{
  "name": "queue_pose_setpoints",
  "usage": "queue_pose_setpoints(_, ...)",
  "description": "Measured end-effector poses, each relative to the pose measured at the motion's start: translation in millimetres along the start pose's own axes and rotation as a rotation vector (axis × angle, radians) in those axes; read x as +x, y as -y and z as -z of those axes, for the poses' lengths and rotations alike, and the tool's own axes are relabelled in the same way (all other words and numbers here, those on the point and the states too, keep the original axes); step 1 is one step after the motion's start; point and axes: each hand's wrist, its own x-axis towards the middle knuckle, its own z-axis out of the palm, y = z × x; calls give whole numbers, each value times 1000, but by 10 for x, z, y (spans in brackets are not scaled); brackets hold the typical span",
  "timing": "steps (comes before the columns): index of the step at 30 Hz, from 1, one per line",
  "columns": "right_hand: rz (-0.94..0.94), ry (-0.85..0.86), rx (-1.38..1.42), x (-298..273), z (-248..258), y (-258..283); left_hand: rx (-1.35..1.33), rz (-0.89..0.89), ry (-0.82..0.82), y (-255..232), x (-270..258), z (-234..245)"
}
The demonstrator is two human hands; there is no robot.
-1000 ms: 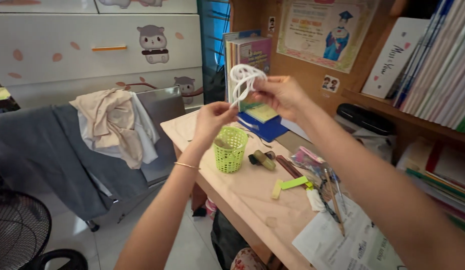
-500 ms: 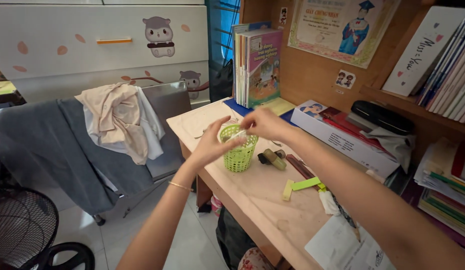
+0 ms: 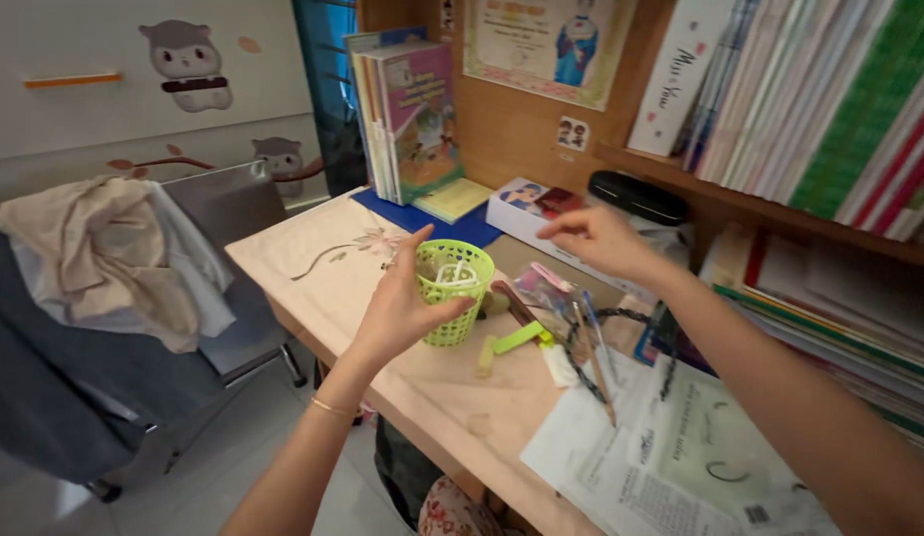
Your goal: Organizing and sorting books on a desk, then tidying up a pencil holder and various stationery items.
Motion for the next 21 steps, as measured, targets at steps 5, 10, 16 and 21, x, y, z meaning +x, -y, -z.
queue_pose_setpoints(5,-226,13,-64,-393,-85,-481,-79,74,62,-147,70,-197)
queue_pose_setpoints(10,-416,66,-312,-744,-404,-633,-304,67,16,-357,30,-332)
queue_pose_setpoints(16,-258,-96,-184,-879,-445,-765,-219,108,50,-394,-115,-571)
queue_pose_setpoints(21,-416,-157,320,-698,148,-384,-312,136,130,-491,-233,-636)
